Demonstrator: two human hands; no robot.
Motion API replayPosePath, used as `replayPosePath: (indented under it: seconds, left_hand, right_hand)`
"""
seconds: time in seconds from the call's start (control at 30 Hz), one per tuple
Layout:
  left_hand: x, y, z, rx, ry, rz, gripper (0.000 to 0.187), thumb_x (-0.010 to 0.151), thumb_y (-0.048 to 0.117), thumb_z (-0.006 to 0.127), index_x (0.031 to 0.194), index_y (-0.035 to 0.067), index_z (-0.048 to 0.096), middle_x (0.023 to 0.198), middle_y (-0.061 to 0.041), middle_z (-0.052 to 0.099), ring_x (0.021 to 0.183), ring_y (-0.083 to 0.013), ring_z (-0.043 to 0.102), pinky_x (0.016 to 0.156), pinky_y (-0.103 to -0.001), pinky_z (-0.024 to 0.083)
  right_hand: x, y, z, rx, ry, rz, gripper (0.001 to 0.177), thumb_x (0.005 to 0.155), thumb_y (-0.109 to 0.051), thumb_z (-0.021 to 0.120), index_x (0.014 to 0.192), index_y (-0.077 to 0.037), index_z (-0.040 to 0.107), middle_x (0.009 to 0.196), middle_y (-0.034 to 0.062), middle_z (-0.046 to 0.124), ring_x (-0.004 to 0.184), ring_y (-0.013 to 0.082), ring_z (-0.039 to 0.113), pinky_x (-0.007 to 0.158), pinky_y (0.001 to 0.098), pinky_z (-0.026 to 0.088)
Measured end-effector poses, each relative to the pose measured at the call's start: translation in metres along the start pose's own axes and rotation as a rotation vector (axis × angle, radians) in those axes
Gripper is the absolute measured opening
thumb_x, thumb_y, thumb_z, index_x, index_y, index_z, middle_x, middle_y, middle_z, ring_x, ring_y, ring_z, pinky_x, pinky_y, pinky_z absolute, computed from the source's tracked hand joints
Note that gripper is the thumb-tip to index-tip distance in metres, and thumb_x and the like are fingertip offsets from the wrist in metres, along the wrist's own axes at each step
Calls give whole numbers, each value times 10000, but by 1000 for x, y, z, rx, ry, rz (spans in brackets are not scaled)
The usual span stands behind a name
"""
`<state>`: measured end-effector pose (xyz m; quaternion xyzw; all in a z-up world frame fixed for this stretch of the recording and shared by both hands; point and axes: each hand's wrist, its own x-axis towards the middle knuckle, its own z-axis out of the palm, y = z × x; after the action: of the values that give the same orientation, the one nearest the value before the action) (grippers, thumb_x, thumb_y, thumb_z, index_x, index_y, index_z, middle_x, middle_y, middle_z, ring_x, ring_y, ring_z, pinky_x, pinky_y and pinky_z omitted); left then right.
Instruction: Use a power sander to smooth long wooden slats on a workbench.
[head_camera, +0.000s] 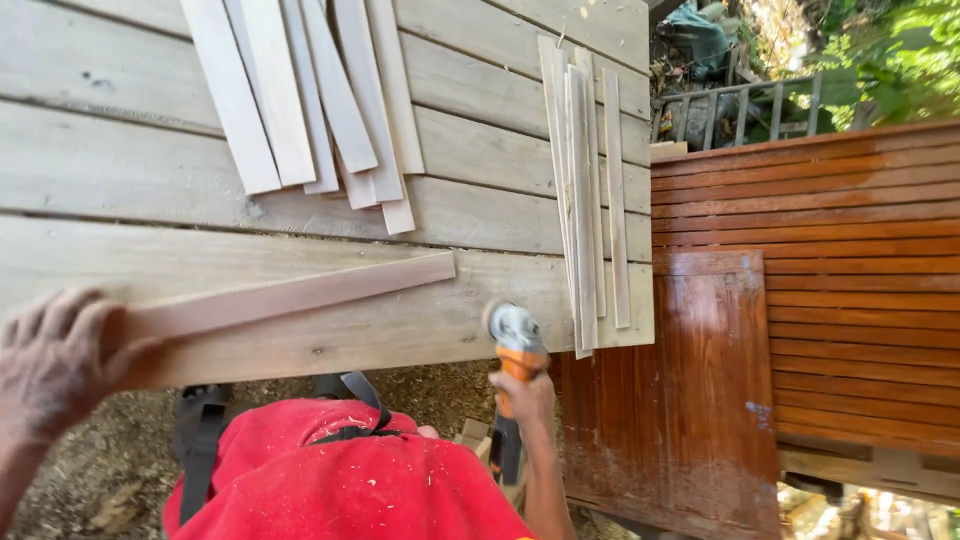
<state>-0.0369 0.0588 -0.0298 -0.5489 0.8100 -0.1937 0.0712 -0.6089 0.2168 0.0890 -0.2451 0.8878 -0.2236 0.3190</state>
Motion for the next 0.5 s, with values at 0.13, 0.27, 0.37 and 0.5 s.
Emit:
replayPosePath:
  seconds: [0.13,0.27,0.37,0.5]
  left_hand:
    - [-1,16,-44,-447,-311,-76,382,992,581,621,1156,237,596,934,42,703,705,-85,715,564,-256,574]
    - [50,44,-95,-813,-86,-325,390,961,490,688,1112,138,616,864,-73,760,708,-204,725,616,-363,575]
    - [133,57,-137,-1131,12,-559,411,1050,417,663,1223,48,619,1003,-189,746,810,-294,723,691,-455,584]
    - [257,58,-139,-1285,25,-657,534,1014,355,713,1385,3,557,1176,-238,689,1033,-327,685,872,-461,555]
  right_hand:
    - [-16,66,-11,495,112,146,435,660,-108,861,1038,44,711,801,136,710,588,223,688,563,385,571]
    - [-35,114,-22,602,240,267,459,673,-16,809,1099,120,706,796,191,733,590,258,704,579,397,595]
    - [-32,151,-20,706,330,454,518,679,32,799,1175,85,661,833,238,673,608,302,676,596,419,585]
    - [-27,173,-22,726,405,446,600,626,64,784,1207,18,639,888,165,725,635,257,695,598,411,607]
